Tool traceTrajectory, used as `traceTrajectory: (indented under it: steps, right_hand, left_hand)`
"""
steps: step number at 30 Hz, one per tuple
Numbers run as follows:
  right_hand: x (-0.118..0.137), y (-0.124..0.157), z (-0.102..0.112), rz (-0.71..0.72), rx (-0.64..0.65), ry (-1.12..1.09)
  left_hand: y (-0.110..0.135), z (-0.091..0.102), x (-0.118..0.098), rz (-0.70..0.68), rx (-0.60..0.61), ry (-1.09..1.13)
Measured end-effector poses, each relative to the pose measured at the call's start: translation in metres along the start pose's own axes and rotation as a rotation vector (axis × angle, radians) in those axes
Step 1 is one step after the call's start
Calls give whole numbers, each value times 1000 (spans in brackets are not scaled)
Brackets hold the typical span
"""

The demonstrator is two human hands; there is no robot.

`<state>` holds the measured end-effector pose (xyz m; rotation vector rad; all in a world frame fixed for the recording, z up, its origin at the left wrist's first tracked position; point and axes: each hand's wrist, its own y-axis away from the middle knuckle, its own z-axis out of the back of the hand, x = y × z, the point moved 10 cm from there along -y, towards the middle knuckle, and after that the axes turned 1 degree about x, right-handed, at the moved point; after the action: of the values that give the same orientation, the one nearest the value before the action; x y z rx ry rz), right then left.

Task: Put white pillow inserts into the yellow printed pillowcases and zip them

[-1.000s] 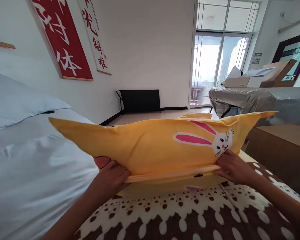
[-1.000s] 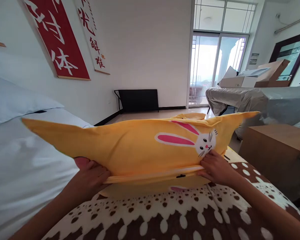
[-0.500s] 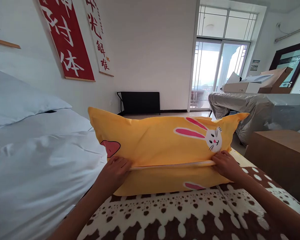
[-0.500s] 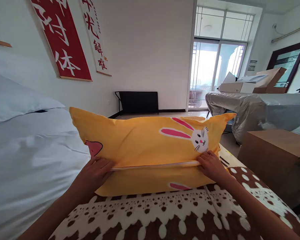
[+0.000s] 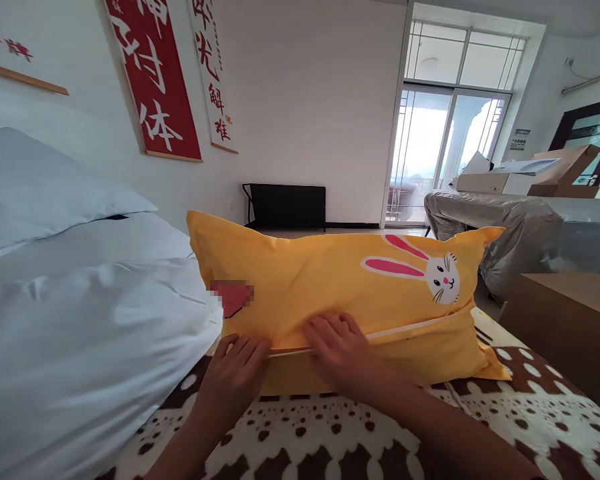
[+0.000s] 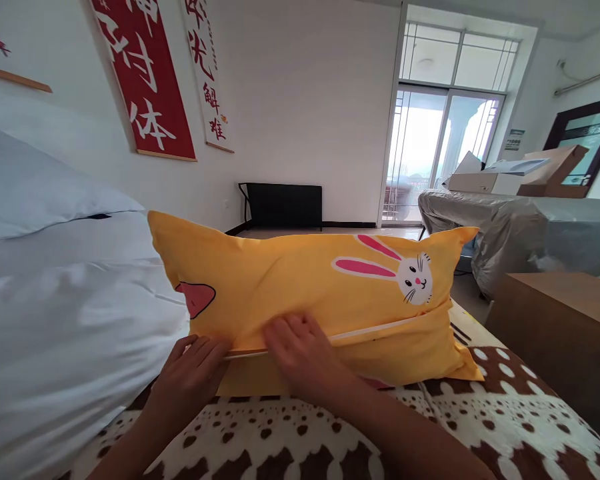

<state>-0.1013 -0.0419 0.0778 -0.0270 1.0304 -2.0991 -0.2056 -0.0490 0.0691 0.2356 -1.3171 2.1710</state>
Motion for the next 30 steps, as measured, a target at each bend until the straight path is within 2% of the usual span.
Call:
traceTrajectory:
  steps: [2, 4, 7, 11, 14, 17, 20, 24, 30]
  right_hand:
    - [17, -23, -15, 3, -45, 2]
    - [23, -34, -28, -49, -117, -17]
    - [15, -35, -43, -149, -203, -105]
    - [-1, -30, -58, -184, -180, -272]
    - [-13, -25, -59, -211, -216, -360]
    - [-16, -22, -58, -204, -253, -399]
    - [-14, -22, -58, -195, -266, -404]
    - [-11, -22, -60, -175, -251, -413]
    - [-10, -20, -61, -160, -244, -412]
  left_hand:
    - [4, 2, 4, 63, 13, 83]
    - [8, 2, 10, 106, 70, 195]
    - [7, 3, 27, 162, 212, 407]
    - [-14, 12, 70, 341, 362, 628]
    - [-28, -1, 86, 419, 581, 626]
    - [-27, -27, 82, 413, 741, 654]
    - [-20, -49, 73, 361, 714, 739]
    - [-5, -69, 74, 402, 672, 759]
    - [-17, -66, 81, 353, 540, 495]
